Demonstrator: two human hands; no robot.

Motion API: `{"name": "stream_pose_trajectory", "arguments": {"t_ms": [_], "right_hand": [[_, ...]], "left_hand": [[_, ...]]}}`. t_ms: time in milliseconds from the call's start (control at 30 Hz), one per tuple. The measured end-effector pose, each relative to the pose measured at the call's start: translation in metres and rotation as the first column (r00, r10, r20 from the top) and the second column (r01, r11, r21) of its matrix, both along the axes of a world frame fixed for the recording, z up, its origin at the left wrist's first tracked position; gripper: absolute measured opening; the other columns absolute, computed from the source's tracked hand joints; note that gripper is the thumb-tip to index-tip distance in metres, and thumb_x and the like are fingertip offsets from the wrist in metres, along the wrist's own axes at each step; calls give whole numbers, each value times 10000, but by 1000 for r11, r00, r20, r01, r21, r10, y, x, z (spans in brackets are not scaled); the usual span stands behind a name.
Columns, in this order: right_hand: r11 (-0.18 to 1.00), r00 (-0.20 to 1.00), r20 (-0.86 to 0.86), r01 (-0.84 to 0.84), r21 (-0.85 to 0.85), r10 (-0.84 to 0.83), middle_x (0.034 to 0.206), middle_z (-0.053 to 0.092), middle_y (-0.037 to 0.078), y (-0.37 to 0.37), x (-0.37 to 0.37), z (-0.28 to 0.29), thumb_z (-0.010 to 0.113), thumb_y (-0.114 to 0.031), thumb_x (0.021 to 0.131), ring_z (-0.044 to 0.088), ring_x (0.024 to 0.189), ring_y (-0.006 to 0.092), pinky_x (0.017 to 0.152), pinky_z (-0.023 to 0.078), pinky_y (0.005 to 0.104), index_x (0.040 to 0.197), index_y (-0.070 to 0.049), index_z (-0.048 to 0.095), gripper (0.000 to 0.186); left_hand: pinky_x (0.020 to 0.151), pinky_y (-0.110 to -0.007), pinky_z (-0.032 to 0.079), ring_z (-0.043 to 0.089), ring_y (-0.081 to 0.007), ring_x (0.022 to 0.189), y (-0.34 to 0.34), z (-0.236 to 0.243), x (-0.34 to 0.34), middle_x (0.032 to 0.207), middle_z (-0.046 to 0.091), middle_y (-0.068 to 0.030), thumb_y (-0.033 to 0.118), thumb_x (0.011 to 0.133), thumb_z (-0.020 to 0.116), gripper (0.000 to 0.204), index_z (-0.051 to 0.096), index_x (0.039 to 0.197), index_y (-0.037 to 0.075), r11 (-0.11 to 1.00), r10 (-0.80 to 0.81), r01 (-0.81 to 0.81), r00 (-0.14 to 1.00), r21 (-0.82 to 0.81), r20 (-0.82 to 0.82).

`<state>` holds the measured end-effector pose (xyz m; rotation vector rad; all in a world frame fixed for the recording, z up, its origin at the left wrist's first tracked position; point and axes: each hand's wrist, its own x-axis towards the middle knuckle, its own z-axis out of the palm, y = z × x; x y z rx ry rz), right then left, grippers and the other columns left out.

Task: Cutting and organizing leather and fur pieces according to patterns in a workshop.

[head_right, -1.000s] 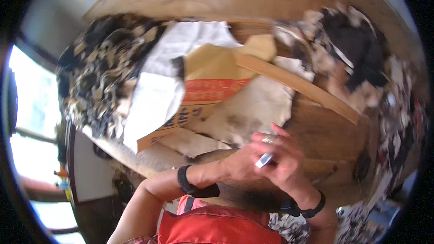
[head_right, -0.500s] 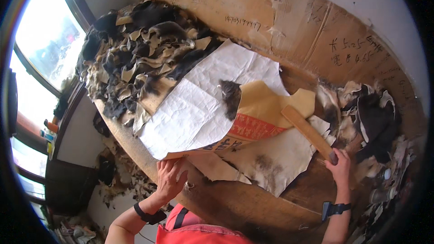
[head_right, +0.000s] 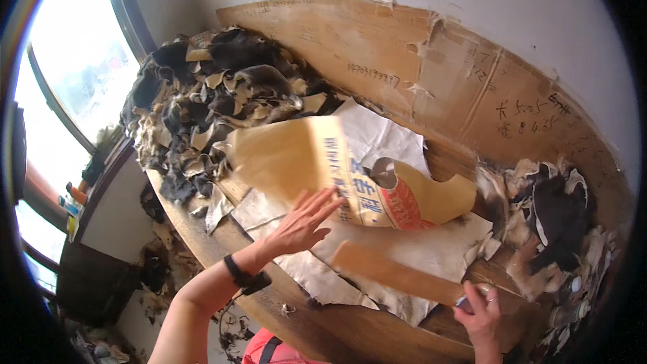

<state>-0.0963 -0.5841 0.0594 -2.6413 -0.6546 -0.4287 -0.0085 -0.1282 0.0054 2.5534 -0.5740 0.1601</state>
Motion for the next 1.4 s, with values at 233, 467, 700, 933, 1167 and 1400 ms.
{"name": "stream_pose_trajectory", "arguments": {"t_ms": [233,467,700,933,1167,1400], "right_hand": [[989,992,-123,4,147,14,1095,534,163,107,64,-20,838,-1,645,605,955,332,810,528,403,1315,-81,609,713],[984,975,-190,134,115,-111,1052,584,164,146,164,-63,869,-39,626,612,936,356,807,516,430,1292,-70,629,708],[958,914,-290,285,-39,-283,1066,629,169,168,157,-51,862,-25,576,582,1042,351,987,435,453,1224,-29,668,677],[861,854,-204,502,82,-479,1287,557,215,303,27,-74,625,59,708,555,1155,416,1011,457,474,1235,16,609,529],[896,885,-141,441,-53,-444,1268,601,224,387,-60,-63,685,-133,885,556,1192,419,998,461,481,1251,13,617,400],[886,874,-148,452,-102,-462,1353,550,215,387,-81,-65,716,-262,865,512,1251,424,1058,394,559,1343,-28,571,552]], "left_hand": [[1194,-592,179,310,-341,1464,54,-37,36,1551,392,-137,158,894,626,494,541,1380,126,984,-130,128,991,-125,-14],[1128,-542,325,389,-369,1403,144,-46,53,1508,429,-169,357,907,674,566,526,1404,130,971,213,-205,976,118,-51],[828,-403,549,693,-328,923,279,7,141,1010,712,-159,173,846,685,164,717,940,42,938,334,-346,920,-29,-204],[508,-365,567,620,-231,583,463,71,309,1014,610,-153,102,899,710,535,373,1304,9,92,702,-479,653,-873,-284],[518,-356,497,668,-211,715,486,112,390,825,669,-137,245,869,707,288,663,1045,22,325,635,-651,688,-686,-352],[999,-484,416,577,-444,1111,465,282,361,1132,635,-277,321,960,604,399,610,1116,-46,603,797,-354,275,-714,537]]}}
